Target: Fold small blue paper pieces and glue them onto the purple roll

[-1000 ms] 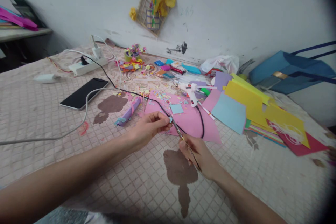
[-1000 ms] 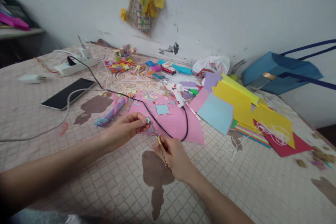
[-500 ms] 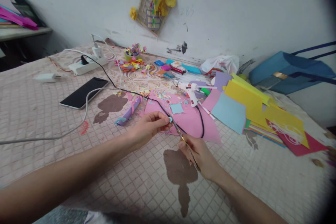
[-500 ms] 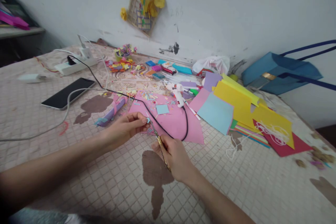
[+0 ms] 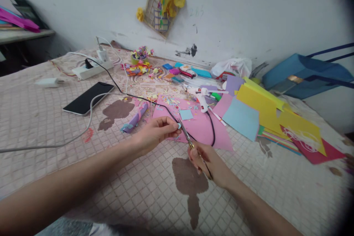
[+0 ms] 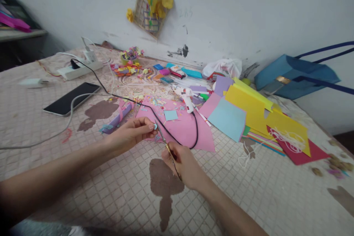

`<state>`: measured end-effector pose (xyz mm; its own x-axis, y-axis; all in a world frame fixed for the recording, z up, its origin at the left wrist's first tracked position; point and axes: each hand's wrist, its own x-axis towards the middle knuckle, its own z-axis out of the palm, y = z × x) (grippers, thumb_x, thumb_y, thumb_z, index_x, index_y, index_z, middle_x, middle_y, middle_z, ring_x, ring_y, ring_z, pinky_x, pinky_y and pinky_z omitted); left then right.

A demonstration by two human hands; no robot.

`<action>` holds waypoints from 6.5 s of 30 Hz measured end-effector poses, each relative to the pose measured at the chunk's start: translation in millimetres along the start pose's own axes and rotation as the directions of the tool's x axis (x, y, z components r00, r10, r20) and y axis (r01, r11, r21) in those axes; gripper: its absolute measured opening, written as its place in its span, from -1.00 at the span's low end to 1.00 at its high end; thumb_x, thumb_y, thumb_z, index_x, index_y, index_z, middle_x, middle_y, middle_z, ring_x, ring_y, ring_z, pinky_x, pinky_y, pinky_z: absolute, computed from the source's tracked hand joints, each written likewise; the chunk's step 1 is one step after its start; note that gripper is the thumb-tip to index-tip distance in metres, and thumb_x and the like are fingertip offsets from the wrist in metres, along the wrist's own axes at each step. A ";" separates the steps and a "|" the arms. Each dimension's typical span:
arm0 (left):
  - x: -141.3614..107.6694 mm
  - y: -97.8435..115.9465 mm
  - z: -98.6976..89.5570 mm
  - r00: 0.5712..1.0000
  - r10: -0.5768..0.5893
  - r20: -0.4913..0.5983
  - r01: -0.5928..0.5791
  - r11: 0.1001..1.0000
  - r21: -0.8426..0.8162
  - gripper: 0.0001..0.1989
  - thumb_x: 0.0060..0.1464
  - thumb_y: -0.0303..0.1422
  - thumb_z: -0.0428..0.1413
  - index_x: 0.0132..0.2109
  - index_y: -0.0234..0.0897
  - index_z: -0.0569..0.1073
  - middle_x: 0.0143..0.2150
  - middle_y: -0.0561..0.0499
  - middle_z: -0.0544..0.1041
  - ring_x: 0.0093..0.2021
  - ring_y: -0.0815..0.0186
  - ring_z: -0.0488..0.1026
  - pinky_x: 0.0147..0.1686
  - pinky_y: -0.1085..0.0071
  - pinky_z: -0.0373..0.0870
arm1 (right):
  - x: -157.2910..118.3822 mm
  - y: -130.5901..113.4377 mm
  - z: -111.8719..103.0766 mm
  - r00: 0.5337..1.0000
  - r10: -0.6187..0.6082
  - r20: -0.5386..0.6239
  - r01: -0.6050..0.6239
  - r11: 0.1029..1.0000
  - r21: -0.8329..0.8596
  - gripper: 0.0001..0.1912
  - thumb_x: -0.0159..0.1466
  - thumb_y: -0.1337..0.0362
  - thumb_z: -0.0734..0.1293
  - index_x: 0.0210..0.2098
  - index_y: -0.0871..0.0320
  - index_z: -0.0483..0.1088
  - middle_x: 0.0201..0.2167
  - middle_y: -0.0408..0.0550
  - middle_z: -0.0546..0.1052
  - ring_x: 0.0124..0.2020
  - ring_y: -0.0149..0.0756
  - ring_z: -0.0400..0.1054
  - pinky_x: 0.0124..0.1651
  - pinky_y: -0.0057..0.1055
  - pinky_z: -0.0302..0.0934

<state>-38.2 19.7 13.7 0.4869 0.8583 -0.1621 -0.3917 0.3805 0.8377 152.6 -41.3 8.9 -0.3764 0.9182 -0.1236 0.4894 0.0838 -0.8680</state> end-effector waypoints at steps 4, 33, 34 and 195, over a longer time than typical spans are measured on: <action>-1.2 -2.0 2.6 1.000 0.014 -0.022 -0.014 1.000 -0.011 -0.85 -0.04 -0.43 0.21 -0.44 -0.38 0.39 -0.46 0.03 0.47 -0.40 0.43 0.40 -0.32 0.46 0.26 | 1.6 -2.1 3.1 1.000 0.018 -0.023 -0.017 1.000 0.019 -0.50 0.25 -0.15 0.06 -0.55 0.14 0.10 -0.66 -0.25 0.15 -0.63 -0.47 0.05 -0.58 -0.49 -0.04; -6.2 -10.5 14.8 0.989 0.056 -0.138 -0.072 0.991 -0.116 -0.87 -0.07 -0.42 0.22 -0.44 -0.36 0.41 -0.45 0.05 0.44 -0.39 0.43 0.38 -0.33 0.48 0.26 | 2.8 -10.0 7.8 0.999 0.024 -0.045 -0.025 1.000 -0.011 -0.50 0.23 -0.17 0.07 -0.56 0.12 0.07 -0.69 -0.25 0.16 -0.64 -0.45 0.06 -0.59 -0.49 -0.03; -6.1 -11.0 16.0 0.988 0.058 -0.144 -0.076 0.990 -0.122 -0.87 -0.07 -0.42 0.22 -0.44 -0.36 0.41 -0.45 0.05 0.44 -0.40 0.44 0.37 -0.34 0.49 0.26 | 2.8 -8.1 8.6 0.999 0.024 -0.044 -0.025 1.000 -0.009 -0.50 0.24 -0.16 0.05 -0.55 0.12 0.07 -0.68 -0.25 0.17 -0.63 -0.45 0.06 -0.58 -0.49 -0.03; -3.1 -10.3 1.1 0.985 -0.108 0.137 0.086 0.984 0.158 -0.81 -0.01 -0.35 0.21 -0.36 -0.40 0.39 -0.41 0.01 0.52 -0.38 0.45 0.45 -0.32 0.50 0.33 | -1.2 42.6 -119.4 0.857 0.140 -0.496 -0.500 0.459 -0.734 -0.68 0.19 0.00 0.19 -0.40 0.10 0.39 -0.52 -0.04 0.50 -0.43 -0.14 0.38 -0.52 -0.42 -0.06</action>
<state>-34.8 12.7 6.1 0.6289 0.7567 -0.1785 -0.2206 0.3938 0.8923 267.8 7.5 29.5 0.1365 0.9906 0.0111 0.9905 -0.1367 0.0161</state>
